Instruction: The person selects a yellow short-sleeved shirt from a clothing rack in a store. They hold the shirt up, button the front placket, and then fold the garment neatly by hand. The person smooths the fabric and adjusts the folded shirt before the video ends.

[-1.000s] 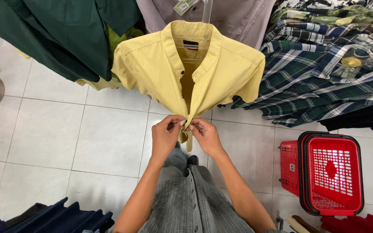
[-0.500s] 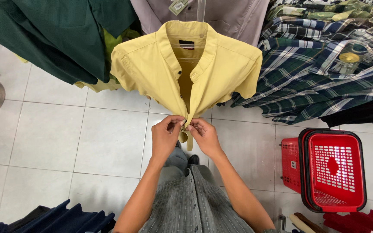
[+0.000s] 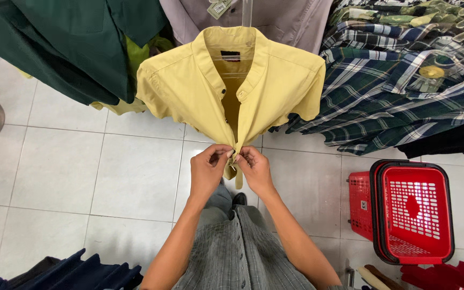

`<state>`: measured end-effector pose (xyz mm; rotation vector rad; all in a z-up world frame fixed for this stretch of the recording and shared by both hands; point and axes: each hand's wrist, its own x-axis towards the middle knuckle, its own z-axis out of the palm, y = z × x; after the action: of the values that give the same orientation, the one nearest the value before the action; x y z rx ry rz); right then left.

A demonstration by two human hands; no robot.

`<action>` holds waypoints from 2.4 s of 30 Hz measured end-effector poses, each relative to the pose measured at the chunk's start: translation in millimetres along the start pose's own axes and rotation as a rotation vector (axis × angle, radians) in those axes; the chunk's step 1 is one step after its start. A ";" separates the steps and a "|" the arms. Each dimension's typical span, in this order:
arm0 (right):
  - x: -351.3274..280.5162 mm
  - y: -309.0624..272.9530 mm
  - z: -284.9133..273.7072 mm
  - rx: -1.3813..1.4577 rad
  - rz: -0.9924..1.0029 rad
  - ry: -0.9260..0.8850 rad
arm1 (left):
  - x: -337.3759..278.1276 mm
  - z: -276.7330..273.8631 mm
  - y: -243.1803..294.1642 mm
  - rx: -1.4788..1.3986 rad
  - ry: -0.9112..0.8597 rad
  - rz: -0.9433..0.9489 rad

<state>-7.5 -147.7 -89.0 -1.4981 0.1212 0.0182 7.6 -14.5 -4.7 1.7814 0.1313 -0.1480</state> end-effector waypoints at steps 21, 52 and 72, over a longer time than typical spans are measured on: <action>9.6 8.7 -10.5 -0.146 -0.096 0.129 | 1.7 22.0 0.4 -0.109 -0.024 -0.002; 3.1 -29.7 8.8 -0.125 -0.083 -0.098 | 0.9 1.4 -5.5 -0.072 0.074 -0.024; -0.5 -44.7 4.1 -0.188 -0.075 -0.077 | -0.7 4.2 -16.9 -0.273 -0.037 -0.022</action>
<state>-3.8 -146.8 -44.2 -1.6867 0.0013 0.0274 3.9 -15.1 -21.8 1.5043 0.1377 -0.1705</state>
